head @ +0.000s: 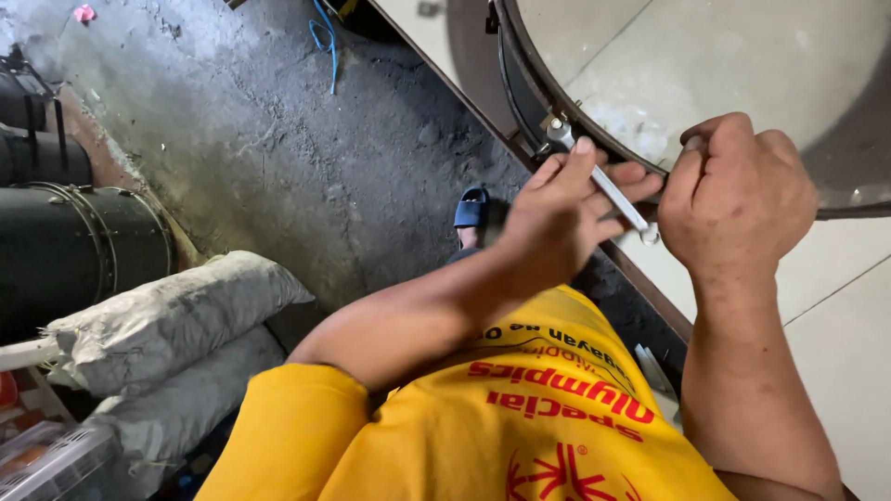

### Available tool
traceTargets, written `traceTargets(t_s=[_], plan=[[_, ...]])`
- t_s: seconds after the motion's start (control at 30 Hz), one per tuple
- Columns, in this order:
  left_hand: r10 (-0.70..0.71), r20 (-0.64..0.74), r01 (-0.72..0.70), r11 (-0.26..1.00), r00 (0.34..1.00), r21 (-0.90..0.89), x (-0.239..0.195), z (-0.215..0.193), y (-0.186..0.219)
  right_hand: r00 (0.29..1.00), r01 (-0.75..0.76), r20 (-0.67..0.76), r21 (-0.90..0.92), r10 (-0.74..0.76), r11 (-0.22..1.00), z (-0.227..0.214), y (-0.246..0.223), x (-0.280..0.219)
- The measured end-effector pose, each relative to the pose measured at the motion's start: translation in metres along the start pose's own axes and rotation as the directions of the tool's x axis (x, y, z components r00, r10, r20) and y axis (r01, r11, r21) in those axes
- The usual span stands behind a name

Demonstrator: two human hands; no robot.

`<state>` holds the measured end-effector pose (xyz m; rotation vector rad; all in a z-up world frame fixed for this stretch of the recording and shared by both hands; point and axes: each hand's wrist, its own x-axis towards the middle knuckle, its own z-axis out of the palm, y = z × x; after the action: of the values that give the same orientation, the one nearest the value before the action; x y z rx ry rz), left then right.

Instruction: The person uses a wrench to tighten bolts on the rim of a large metal pot lid. They move around the pot to access different bolts, securing the lid in place.

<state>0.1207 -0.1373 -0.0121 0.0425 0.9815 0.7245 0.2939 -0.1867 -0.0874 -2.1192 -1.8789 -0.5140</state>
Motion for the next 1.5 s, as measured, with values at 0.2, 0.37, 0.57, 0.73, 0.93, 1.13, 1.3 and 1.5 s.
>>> traceTargets(t_s=[0.2,0.37,0.57,0.73,0.93,1.13,1.3,1.5], plan=[[-0.081,0.239,-0.041,0.883,0.968,0.468,0.001,-0.08,0.045,0.999,0.007,-0.041,0.027,-0.006,1.0,-0.001,-0.002,0.001],[-0.056,0.051,-0.02,0.463,0.997,0.886,0.005,-0.071,0.117,0.999,-0.036,0.006,-0.011,0.036,0.999,-0.001,-0.003,0.002],[-0.145,0.348,-0.375,-0.272,0.926,0.886,0.029,-0.046,0.166,0.998,-0.053,0.039,-0.041,0.054,0.998,-0.003,-0.006,0.003],[-0.237,0.359,-0.414,-0.25,0.902,0.875,0.048,-0.029,0.186,0.996,-0.073,0.042,0.0,0.073,0.997,-0.004,-0.007,0.003],[-0.399,0.325,-0.457,-0.299,0.857,0.837,0.076,-0.017,0.201,0.993,-0.097,0.073,-0.014,0.098,0.995,-0.007,-0.009,0.004],[-0.39,0.246,-0.395,-0.366,0.887,0.843,0.067,0.001,0.2,0.991,-0.111,0.083,0.045,0.107,0.993,-0.013,-0.014,0.009],[-0.429,0.279,-0.432,-0.315,0.859,0.845,0.083,-0.008,0.2,0.992,-0.089,0.095,0.043,0.085,0.995,-0.015,-0.014,0.01],[-0.448,0.207,-0.381,-0.344,0.87,0.858,0.079,-0.001,0.202,0.994,-0.08,0.079,0.053,0.076,0.995,-0.014,-0.014,0.011]])
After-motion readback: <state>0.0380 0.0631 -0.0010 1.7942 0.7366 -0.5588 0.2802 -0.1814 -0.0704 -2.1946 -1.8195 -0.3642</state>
